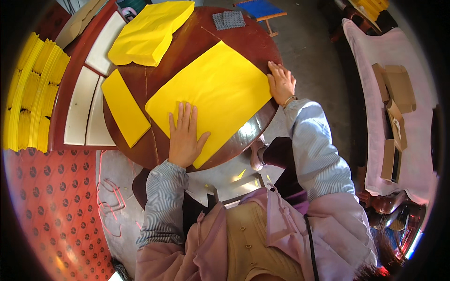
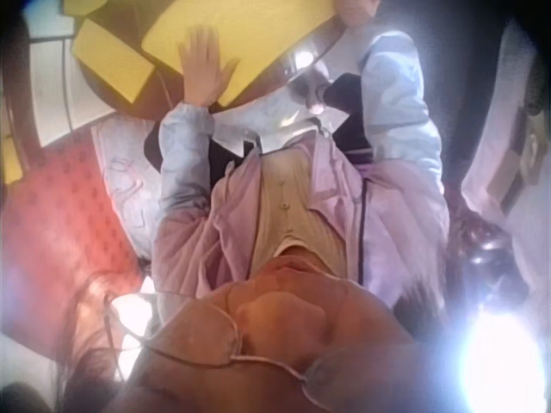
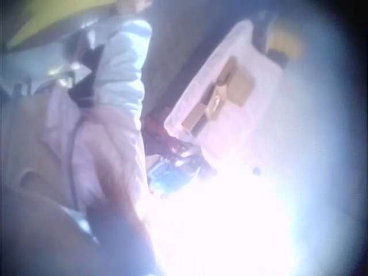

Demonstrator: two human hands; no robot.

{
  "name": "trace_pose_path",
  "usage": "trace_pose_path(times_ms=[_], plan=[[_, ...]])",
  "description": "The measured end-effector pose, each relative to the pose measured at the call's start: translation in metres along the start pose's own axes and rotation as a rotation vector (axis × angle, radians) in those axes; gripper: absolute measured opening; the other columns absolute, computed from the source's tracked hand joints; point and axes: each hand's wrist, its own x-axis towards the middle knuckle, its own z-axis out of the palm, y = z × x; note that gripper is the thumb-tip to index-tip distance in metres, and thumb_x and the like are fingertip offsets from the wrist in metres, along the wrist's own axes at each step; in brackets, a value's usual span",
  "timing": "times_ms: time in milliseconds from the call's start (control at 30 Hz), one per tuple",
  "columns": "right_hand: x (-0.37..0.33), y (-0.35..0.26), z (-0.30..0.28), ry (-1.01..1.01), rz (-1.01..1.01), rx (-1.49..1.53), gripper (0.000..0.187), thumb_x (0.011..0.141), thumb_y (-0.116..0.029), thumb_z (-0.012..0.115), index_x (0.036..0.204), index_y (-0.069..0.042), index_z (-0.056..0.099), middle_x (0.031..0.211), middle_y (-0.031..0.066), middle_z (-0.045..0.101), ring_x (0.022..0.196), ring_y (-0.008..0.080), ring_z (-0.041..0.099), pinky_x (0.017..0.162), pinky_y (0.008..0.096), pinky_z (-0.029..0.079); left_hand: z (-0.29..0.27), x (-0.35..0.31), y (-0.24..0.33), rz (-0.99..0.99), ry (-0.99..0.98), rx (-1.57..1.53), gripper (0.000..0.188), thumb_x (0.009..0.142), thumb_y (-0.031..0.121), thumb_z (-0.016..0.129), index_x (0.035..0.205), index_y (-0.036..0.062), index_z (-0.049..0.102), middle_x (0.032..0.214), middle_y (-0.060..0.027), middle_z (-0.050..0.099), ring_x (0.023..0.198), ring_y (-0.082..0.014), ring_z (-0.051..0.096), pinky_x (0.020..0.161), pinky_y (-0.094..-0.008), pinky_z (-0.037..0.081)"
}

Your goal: The person folds a yellow sheet of paper on a round table, aligning edges and pressing creases. They repeat the folding process on the same sheet, creating multiple parallel folds.

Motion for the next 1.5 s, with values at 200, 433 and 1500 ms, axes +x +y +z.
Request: trace_pose_path(times_ms=[200, 433, 1500], plan=[[0.011, 0.031, -0.003, -0.047, 0.147, 0.096, 0.044, 0.107, -0.033, 0.055, 0.15, -0.023, 0.059, 0.152, 0.0009, 0.059, 0.144, 0.0261, 0.045, 0.121, 0.0512, 0.029, 0.003, 0.001, 0.0, -0.007, -0.023, 0.041, 0.082, 0.1, 0.036, 0.066, 0.163, -0.0012, 0.029, 0.173, -0.0223, 0.024, 0.163, -0.0394, 0.015, 0.128, -0.0624, 0.009], [-0.011, 0.029, -0.035, 0.192, 0.299, 0.536, 0.022, 0.097, -0.029, 0.077, 0.101, -0.008, 0.081, 0.093, 0.0116, 0.078, 0.079, 0.021, 0.069, 0.076, 0.0364, 0.056, 0.022, 0.012, 0.014, -0.085, 0.066, 0.042, 0.083, 0.1, 0.037, 0.067, 0.163, -0.0029, 0.03, 0.172, -0.0241, 0.026, 0.162, -0.0406, 0.015, 0.127, -0.0644, 0.009], [0.237, 0.037, 0.04, 0.111, -0.199, -0.135, 0.021, 0.092, -0.037, 0.074, 0.106, -0.022, 0.082, 0.117, 0.0037, 0.074, 0.122, 0.0288, 0.062, 0.1, 0.0601, 0.046, 0.042, 0.039, 0.076, -0.469, 0.21, -0.028, 0.077, 0.102, 0.034, 0.065, 0.16, -0.0048, 0.034, 0.168, -0.0314, 0.026, 0.157, -0.0577, 0.014, 0.119, -0.0757, 0.012]])
